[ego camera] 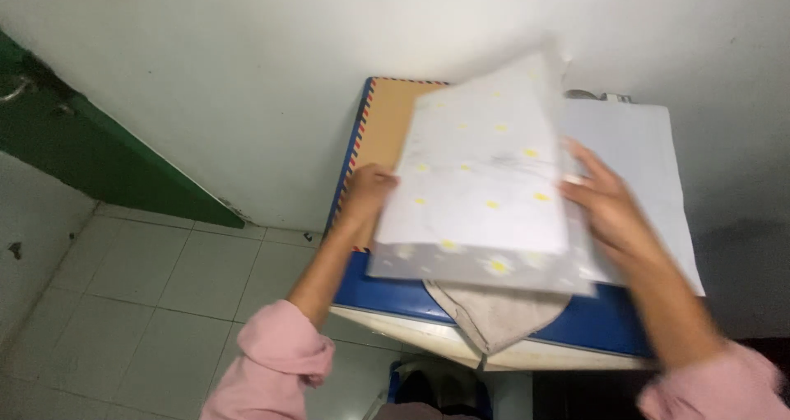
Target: The person wipes a blue table with a cloth, then moves stationery items (tape, glue, stapler, ruler) aside. They place a white sheet of paper into a clear plastic sleeve, then insert the sleeve into a large envelope and seal it with a red sticker. The person wipes the table again, then repeats the process with another sheet of paper.
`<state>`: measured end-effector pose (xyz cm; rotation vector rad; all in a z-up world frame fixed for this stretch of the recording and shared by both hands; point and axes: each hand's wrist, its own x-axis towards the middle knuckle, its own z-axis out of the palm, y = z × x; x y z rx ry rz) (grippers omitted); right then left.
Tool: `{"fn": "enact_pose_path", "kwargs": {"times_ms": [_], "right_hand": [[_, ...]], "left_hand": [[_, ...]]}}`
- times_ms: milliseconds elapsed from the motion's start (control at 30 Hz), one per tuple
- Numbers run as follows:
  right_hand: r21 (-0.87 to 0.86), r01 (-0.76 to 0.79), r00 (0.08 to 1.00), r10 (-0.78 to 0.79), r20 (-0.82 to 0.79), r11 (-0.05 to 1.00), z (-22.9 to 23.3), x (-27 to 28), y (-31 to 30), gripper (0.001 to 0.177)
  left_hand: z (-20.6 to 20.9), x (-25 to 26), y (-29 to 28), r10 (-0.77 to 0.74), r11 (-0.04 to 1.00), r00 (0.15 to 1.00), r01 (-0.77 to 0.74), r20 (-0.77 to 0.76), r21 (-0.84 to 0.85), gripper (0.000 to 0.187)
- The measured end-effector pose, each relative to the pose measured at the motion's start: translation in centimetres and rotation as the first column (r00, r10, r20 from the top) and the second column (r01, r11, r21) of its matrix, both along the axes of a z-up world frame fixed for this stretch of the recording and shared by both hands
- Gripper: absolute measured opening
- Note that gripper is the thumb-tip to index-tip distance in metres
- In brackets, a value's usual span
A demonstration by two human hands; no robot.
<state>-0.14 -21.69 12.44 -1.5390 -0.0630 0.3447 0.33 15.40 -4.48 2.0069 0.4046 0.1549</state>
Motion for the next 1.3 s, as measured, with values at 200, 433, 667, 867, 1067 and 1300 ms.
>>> {"fn": "enact_pose_path", "kwargs": {"times_ms": [200,433,667,867,1067,1300], "right_hand": [[-0.317,0.163,0.98,-0.191,-0.059,0.934,-4.3,-0.6,-16.1,0.078],[-0.465,0.211,0.977,-0.192,0.088,0.86,-9.9,1.3,-24.8,0.063],[-0.863,0.434,0.82,0.283,0.497,0.258,-8.6,2.7,-19.9,0.057],[-0.845,0.307,0.734,0.456,0.503,0.438,-5.0,0.9,-1.3,0.031],[-0.875,0.454,0.587,0.681,0.437,0.17,-12.3,5.2,6.5,0.024],[-0.973,0.215,0.758,0.614,0.219,0.082,-10.1,3.2,9.9,0.032]], "left_hand": [[-0.6,0.7,-13.6,-0.149,0.965,0.987,0.159,0.064,-0.206,0.017],[3.8,1.4,-21.1,-0.199,0.98,0.98,0.199,-0.005,-0.011,0.022],[5.6,0.2,-18.6,-0.247,0.964,0.969,0.247,-0.014,0.101,0.016],[4.1,0.9,-8.8,-0.113,0.919,0.984,0.05,0.141,0.392,0.018],[5.6,-1.1,0.4,0.1,0.855,0.994,-0.109,0.045,0.508,0.037],[-1.1,0.5,8.0,0.214,0.9,0.938,-0.081,-0.271,0.429,0.044]]}}
